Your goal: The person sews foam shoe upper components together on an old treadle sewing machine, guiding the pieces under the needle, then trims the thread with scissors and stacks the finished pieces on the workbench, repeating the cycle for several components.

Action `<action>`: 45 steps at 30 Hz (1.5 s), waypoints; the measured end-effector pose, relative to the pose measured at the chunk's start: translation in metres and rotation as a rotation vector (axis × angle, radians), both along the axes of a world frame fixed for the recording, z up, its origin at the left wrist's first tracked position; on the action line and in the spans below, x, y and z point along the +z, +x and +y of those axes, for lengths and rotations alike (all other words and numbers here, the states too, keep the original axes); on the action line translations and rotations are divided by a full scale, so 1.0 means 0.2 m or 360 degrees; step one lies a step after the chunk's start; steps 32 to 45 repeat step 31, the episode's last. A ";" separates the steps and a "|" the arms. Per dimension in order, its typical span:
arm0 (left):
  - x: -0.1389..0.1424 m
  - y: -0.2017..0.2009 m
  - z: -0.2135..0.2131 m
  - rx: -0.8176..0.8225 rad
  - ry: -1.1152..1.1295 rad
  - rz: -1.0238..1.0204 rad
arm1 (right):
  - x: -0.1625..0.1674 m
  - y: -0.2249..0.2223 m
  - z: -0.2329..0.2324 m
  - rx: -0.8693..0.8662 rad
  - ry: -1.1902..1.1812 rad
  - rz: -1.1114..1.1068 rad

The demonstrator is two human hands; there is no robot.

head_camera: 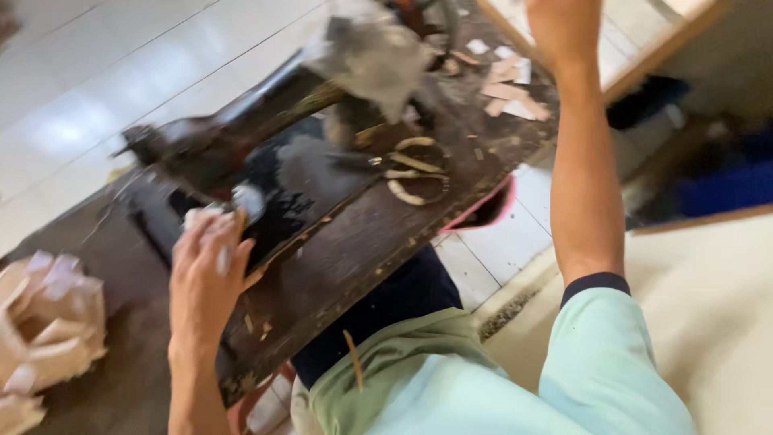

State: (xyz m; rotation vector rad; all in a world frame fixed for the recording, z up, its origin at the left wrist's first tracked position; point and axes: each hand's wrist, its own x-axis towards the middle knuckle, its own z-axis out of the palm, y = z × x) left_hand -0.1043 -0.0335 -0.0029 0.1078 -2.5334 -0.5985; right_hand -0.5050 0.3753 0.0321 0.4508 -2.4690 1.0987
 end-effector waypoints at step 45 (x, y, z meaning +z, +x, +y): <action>0.00 -0.36 0.72 -0.0256 0.1433 -0.0041 | -0.05 1.37 -0.50 0.0845 -0.0224 0.0094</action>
